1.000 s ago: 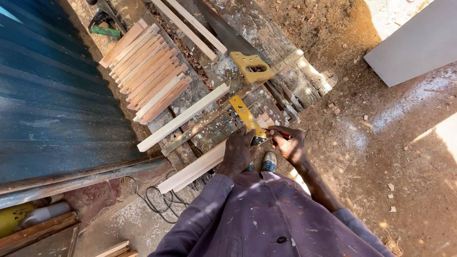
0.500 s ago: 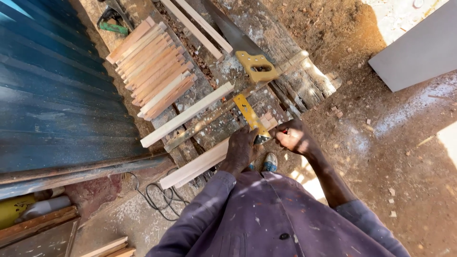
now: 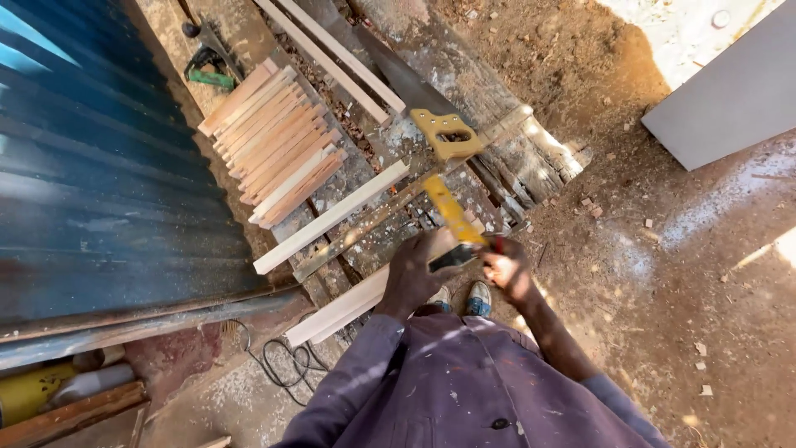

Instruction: Measuring and marking wooden slats using a speed square and a pencil on a workbench.

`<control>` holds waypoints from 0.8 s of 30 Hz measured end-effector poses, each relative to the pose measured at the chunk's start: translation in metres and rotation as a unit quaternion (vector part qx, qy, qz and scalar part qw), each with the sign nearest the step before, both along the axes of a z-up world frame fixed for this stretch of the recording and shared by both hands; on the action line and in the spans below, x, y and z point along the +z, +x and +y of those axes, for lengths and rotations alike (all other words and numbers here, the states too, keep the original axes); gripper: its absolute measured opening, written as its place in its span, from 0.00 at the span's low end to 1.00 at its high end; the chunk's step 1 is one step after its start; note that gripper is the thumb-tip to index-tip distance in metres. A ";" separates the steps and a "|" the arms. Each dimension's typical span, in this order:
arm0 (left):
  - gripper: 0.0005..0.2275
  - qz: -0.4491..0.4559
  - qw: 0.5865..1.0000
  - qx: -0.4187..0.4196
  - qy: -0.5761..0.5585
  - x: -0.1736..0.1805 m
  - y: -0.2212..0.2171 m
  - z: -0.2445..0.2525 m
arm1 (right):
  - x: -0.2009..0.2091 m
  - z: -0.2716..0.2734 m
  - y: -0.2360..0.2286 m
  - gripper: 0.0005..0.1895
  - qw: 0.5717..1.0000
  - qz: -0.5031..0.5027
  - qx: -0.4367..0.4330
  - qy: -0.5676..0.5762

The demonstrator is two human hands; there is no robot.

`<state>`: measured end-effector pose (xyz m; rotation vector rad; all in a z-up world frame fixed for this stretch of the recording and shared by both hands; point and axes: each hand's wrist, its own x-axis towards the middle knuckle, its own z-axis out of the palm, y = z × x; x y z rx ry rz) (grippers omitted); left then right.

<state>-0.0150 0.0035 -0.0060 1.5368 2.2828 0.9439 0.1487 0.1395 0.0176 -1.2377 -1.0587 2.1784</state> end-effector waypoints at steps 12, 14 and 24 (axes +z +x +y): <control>0.18 0.287 0.954 0.046 -0.068 -0.045 -0.007 -0.072 | -0.038 0.046 0.150 0.09 0.981 -0.018 -0.131 0.142; 0.16 0.304 0.950 0.049 -0.052 -0.044 -0.005 -0.072 | -0.040 0.042 0.153 0.08 0.980 -0.020 -0.134 0.145; 0.20 0.188 0.939 0.261 0.123 0.118 -0.059 -0.078 | -0.027 0.011 0.118 0.08 0.982 0.023 -0.146 0.117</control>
